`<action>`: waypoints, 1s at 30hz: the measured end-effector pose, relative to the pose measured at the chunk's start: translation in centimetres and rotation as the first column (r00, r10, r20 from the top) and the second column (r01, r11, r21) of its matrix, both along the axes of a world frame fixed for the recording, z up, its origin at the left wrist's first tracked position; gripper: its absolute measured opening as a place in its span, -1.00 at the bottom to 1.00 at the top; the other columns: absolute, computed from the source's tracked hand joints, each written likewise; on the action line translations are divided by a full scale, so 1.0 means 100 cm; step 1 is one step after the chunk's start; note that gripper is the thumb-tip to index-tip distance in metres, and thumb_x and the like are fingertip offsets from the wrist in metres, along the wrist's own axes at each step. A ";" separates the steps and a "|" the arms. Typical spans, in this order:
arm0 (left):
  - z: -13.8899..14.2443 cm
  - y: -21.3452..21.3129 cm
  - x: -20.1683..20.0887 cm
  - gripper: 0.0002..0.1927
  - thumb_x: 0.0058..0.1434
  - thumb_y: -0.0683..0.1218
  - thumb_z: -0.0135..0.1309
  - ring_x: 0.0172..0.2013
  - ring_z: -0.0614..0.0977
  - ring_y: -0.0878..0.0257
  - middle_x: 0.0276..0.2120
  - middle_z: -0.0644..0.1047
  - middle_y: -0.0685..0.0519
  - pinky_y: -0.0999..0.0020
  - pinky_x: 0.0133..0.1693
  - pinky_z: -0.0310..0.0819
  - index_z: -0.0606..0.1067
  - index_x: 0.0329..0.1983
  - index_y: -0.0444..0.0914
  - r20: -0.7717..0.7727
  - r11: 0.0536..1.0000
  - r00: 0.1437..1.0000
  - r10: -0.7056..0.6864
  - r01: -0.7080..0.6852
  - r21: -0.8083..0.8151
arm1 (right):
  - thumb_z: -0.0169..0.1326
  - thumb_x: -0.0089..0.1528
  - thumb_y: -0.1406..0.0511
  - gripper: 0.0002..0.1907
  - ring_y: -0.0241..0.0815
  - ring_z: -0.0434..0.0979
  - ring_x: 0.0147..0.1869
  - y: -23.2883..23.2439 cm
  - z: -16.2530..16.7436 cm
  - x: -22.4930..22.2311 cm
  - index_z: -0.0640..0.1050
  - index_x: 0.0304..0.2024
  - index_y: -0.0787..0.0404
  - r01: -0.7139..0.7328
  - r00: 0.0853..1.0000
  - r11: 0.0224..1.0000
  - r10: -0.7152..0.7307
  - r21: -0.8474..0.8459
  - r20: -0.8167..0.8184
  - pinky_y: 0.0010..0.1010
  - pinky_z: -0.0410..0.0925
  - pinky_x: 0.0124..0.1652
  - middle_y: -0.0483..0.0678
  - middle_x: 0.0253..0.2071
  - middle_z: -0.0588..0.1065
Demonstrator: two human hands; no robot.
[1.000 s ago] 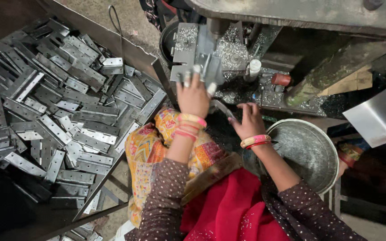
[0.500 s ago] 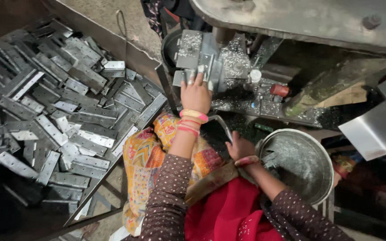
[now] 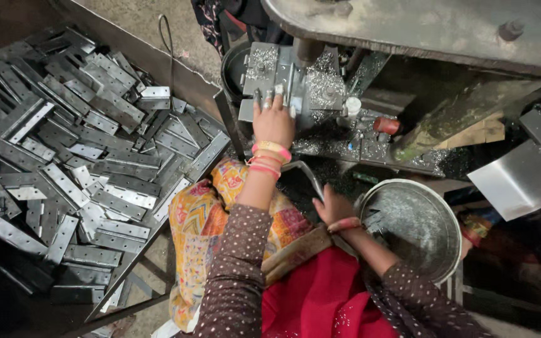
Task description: The person sits on the floor and repeatedly picks up metal brackets from a pile, places them into a press machine, and operates the lever to process them. The processed brackets are then dropped into a nearby container.
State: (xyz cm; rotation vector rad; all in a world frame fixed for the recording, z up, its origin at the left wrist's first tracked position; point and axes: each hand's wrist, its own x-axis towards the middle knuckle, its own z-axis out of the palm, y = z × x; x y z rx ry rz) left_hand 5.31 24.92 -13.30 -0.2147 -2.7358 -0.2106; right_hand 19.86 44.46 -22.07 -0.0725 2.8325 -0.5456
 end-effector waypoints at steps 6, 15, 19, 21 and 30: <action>-0.003 -0.005 0.028 -0.76 0.18 0.00 0.13 0.17 0.51 0.06 0.16 0.51 -0.01 -0.08 0.28 0.14 0.68 -0.25 -0.22 -0.044 0.997 0.999 0.010 -0.007 0.075 | 0.14 0.20 0.00 -0.22 0.42 0.59 -0.17 0.001 -0.003 -0.005 0.24 0.25 0.37 -0.080 0.995 0.997 0.081 -0.020 0.056 0.13 0.44 -0.18 0.39 -0.26 0.56; 0.002 0.014 -0.012 -0.80 0.19 -0.06 0.06 0.15 0.53 0.05 0.07 0.55 0.00 -0.14 0.26 0.20 0.67 -0.30 -0.18 -0.097 0.994 0.995 0.019 -0.009 0.107 | 0.13 0.26 -0.05 -0.40 0.40 0.61 -0.13 0.000 0.019 -0.015 0.32 0.04 0.27 -0.058 0.993 0.994 0.048 0.098 0.104 0.16 0.44 -0.15 0.35 -0.19 0.57; -0.001 0.013 -0.001 -0.77 0.15 -0.04 0.05 0.15 0.53 0.05 0.08 0.54 -0.01 -0.13 0.23 0.20 0.67 -0.33 -0.20 -0.052 0.991 0.999 -0.013 0.020 0.130 | 0.08 0.30 -0.02 -0.48 0.36 0.62 -0.12 -0.007 0.005 0.007 0.32 0.03 0.22 -0.003 0.999 1.000 0.002 0.020 0.036 0.16 0.45 -0.15 0.31 -0.23 0.61; -0.002 0.010 0.009 -0.77 0.14 -0.05 0.04 0.16 0.52 0.04 0.10 0.54 -0.01 -0.14 0.21 0.19 0.68 -0.35 -0.20 -0.017 0.990 0.999 -0.030 0.032 0.135 | 0.09 0.27 -0.01 -0.43 0.37 0.61 -0.12 -0.007 0.010 0.002 0.29 0.07 0.27 -0.028 0.993 0.999 0.030 -0.018 0.111 0.15 0.46 -0.15 0.33 -0.22 0.60; 0.005 0.001 -0.033 -0.72 0.24 -0.03 -0.01 0.21 0.48 0.06 0.12 0.54 0.06 -0.19 0.27 0.10 0.69 -0.29 -0.19 0.042 0.989 0.999 0.014 -0.020 0.147 | 0.22 0.16 -0.12 -0.29 0.41 0.59 -0.10 0.010 0.019 -0.041 0.36 0.00 0.30 -0.160 0.987 0.985 0.158 0.057 0.043 0.12 0.44 -0.13 0.38 -0.18 0.56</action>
